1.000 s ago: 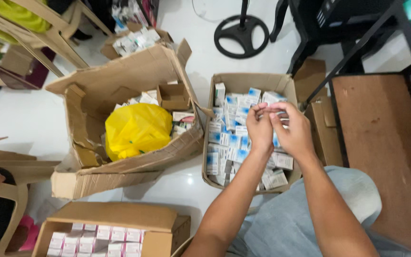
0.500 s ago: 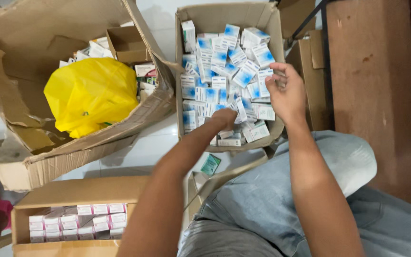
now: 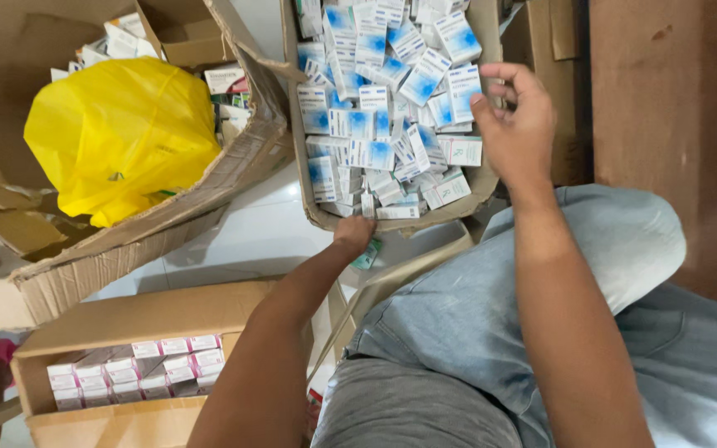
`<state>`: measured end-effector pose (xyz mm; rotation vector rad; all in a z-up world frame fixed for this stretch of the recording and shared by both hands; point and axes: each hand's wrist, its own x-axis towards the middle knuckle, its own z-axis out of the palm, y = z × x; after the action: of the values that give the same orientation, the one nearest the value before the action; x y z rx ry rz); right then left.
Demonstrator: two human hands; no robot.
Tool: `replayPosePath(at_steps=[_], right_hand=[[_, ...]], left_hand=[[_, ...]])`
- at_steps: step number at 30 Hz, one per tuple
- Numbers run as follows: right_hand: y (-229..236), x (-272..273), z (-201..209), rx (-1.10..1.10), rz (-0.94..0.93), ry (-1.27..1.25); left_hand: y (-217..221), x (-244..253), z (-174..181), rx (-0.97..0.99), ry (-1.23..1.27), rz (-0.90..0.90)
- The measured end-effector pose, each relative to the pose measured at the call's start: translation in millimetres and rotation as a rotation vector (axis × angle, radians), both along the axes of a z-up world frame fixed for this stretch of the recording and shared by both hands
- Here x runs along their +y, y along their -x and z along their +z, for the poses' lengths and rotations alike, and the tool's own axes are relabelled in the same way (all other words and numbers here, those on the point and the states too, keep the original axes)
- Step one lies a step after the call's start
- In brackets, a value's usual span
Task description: The person picks small white and blue medicine boxes from a cardboard box, aligns them in groups, and places them in neat stacks on a wooden shelf. The person repeats this process, building multiple rows of stacked boxes.
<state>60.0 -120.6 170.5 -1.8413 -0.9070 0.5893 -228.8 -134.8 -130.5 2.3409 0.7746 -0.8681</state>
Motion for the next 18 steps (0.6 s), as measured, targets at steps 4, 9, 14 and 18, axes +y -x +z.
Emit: replayPosePath(at_steps=[4,9,14,18], right_hand=[[-1,-3,-3,-0.014,0.018,-0.014],[-3,-6,-4,-0.012,0.020,-0.016],[1,-10,-1,-0.102,0.046,0.011],[2,-3,8,-0.159,0.046,0.042]], left_hand=[[6,-9,-7,-0.030,-0.040,-0.076],[5,-15,1,-0.001,0.026,-0.172],[10,-32,11,-0.019,0.050,-0.244],[4,-16,16,0.033,0.107,-0.226]])
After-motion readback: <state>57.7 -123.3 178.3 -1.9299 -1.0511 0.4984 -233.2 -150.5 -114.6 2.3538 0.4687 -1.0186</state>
